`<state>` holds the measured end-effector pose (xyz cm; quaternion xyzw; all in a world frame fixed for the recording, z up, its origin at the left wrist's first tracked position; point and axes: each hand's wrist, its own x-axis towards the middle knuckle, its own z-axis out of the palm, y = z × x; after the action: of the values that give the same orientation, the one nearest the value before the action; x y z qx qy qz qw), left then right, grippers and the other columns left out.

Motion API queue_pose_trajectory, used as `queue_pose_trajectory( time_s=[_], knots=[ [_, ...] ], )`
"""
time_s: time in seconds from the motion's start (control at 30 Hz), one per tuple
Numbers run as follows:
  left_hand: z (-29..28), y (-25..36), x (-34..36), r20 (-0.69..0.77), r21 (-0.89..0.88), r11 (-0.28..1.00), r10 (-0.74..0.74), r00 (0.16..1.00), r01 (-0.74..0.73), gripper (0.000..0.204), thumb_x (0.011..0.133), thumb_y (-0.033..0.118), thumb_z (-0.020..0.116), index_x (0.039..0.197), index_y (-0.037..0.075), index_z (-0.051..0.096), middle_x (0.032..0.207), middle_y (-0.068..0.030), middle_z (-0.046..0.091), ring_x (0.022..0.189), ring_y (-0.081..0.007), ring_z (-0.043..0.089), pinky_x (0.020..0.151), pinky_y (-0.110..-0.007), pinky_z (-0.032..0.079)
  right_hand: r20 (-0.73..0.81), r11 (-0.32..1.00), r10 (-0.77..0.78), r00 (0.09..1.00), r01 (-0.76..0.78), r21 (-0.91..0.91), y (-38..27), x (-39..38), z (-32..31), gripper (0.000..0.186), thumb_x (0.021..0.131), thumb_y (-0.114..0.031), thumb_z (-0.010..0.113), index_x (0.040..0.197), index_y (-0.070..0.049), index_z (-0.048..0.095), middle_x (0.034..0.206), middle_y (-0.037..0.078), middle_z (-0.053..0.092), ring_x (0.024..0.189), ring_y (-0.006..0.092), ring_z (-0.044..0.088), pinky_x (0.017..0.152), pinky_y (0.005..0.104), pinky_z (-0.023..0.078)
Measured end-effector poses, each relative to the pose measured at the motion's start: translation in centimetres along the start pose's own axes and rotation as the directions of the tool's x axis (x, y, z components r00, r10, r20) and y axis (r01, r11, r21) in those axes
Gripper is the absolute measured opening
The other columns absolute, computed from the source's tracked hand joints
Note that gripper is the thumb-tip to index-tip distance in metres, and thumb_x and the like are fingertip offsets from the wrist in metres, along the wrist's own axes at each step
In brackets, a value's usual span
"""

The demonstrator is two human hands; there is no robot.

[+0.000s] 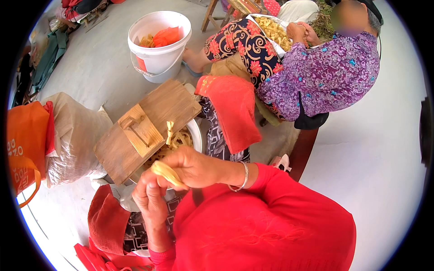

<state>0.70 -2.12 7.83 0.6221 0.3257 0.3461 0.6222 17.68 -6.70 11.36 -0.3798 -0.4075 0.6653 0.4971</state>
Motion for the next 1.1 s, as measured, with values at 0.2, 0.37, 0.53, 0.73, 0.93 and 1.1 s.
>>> queue_pose_trajectory(
  time_s=[0.2,0.37,0.53,0.73,0.93,1.1],
  knots=[
    [2.4,-1.5,1.2,0.037,-0.252,0.961,-0.107,0.994,0.113,0.031,0.095,0.021,0.057,0.118,-0.001,0.055,0.075,0.006,0.049,0.06,-0.0015,0.038,0.053,-0.018,0.029,-0.115,0.414,-0.643,0.757,0.217,-0.884,4.6,2.7,-2.0,0.023,0.082,-0.013,0.066,0.104,-0.01,0.07,0.071,0.004,0.064,0.063,0.0191,0.063,0.056,0.0315,0.046],
    [1.0,-6.4,1.2,0.155,-0.391,0.847,-0.326,0.933,0.361,0.02,0.096,0.015,0.057,0.109,0.0,0.061,0.07,0.0079,0.048,0.056,0.0003,0.033,0.049,-0.017,0.026,-0.099,0.24,-0.603,0.792,0.062,-0.969,6.8,2.3,-3.5,0.018,0.076,-0.015,0.068,0.094,-0.012,0.07,0.068,0.003,0.06,0.063,0.0219,0.06,0.06,0.0366,0.044],
    [0.6,-6.6,0.4,0.127,0.726,0.664,0.127,0.984,-0.179,0.008,0.088,0.01,0.061,0.09,0.003,0.06,0.074,-0.0155,0.06,0.068,-0.0363,0.059,0.06,-0.042,0.045,-0.182,0.333,-0.313,0.932,-0.072,-0.94,9.6,0.9,-4.7,0.012,0.083,-0.016,0.065,0.085,-0.005,0.067,0.072,0.007,0.062,0.068,0.0195,0.062,0.063,0.0356,0.046],
    [1.5,-8.9,-0.4,0.094,0.735,0.582,0.421,0.902,-0.348,0.029,0.077,0.002,0.064,0.106,0.001,0.063,0.093,-0.0126,0.064,0.079,-0.0302,0.061,0.07,-0.039,0.048,-0.222,0.91,0.356,0.908,-0.284,0.301,14.5,0.3,-4.6,0.029,0.096,-0.033,0.058,0.094,-0.006,0.068,0.079,-0.004,0.061,0.067,0.0071,0.05,0.061,0.0224,0.041],
    [0.6,-6.0,-0.7,0.081,0.381,0.916,0.101,0.992,-0.124,0.027,0.083,0.005,0.062,0.109,-0.001,0.058,0.108,-0.0202,0.059,0.084,-0.0361,0.062,0.074,-0.039,0.051,-0.278,0.992,0.113,0.954,-0.125,-0.025,12.2,0.0,-3.6,0.017,0.091,-0.013,0.06,0.095,0.003,0.067,0.1,0.008,0.064,0.091,0.0157,0.062,0.08,0.0282,0.049],
    [1.0,-6.9,0.6,-0.081,0.455,0.884,-0.08,0.994,0.108,0.019,0.092,0.017,0.054,0.097,0.0,0.059,0.083,-0.0135,0.062,0.072,-0.0279,0.061,0.066,-0.036,0.049,-0.226,0.64,-0.437,0.87,0.125,-0.758,12.0,1.5,-2.8,0.007,0.084,-0.001,0.06,0.083,0.005,0.064,0.105,0.015,0.058,0.09,0.0224,0.059,0.077,0.0302,0.048]
  ],
)
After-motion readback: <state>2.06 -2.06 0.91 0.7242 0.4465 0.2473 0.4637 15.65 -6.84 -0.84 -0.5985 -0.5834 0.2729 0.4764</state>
